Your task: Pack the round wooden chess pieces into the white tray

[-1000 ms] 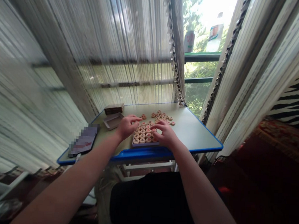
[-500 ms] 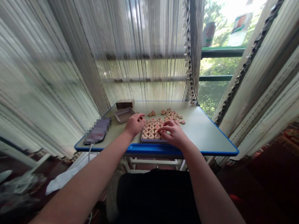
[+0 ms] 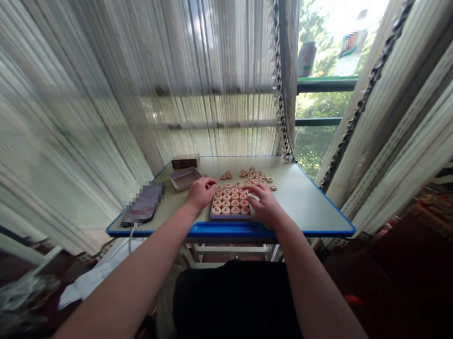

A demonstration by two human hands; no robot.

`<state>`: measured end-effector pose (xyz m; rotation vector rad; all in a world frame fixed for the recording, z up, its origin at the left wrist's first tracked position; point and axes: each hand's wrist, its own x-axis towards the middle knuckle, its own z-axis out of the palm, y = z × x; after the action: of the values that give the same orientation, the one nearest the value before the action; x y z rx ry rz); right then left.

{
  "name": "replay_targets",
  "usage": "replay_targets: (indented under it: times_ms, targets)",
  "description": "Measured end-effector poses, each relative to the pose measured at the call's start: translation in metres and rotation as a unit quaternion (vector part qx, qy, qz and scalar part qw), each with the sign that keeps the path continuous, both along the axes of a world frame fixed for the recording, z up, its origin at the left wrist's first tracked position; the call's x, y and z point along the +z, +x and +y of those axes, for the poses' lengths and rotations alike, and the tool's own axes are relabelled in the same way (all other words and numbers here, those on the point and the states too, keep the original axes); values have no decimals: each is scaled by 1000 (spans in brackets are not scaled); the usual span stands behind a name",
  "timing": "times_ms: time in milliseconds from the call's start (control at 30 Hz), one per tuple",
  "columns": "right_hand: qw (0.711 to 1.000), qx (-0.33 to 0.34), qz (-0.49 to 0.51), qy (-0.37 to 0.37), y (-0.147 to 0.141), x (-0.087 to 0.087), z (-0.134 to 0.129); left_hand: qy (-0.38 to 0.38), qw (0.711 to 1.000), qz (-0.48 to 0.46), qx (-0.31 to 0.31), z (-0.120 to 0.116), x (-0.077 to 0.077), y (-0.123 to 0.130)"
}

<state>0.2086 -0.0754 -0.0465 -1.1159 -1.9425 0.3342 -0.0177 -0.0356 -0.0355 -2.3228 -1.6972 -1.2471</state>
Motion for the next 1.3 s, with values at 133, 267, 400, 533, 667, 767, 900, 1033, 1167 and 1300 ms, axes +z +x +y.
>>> replay_targets:
  times_ms: [133,267,400,533,667,767,900,1033,1167,1300]
  targets:
    - [1000,-21,2,-15,1,-2,3,-2,1000,1,-1,0,-2,-2]
    - [1000,-19,1,-12,0,-3,3,-1,1000,12,-1,-1,-2,-1]
    - [1000,-13,-3,-23,0,-2,1,0,1000,28,-1,0,-1,1]
    - [1000,-15,-6,-26,-1,-2,1,-2,999,32,2,-1,0,1]
    - [999,-20,-23,-14,-4,-4,2,-9,999,40,9,-6,0,4]
    - [999,-30,-21,-10,-4,-1,-3,-5,999,36,-3,-9,3,4]
    - [997,56,41,-46,4,28,-19,-64,997,-27,-39,1,28,-26]
    - [986,98,101,-87,-5,75,-7,-70,988,-132,-33,28,71,-93]
    - [969,160,77,-174,-62,95,53,-90,970,-219,49,62,89,-157]
    - [956,191,26,-219,-130,78,122,-40,990,-115,78,95,70,-193]
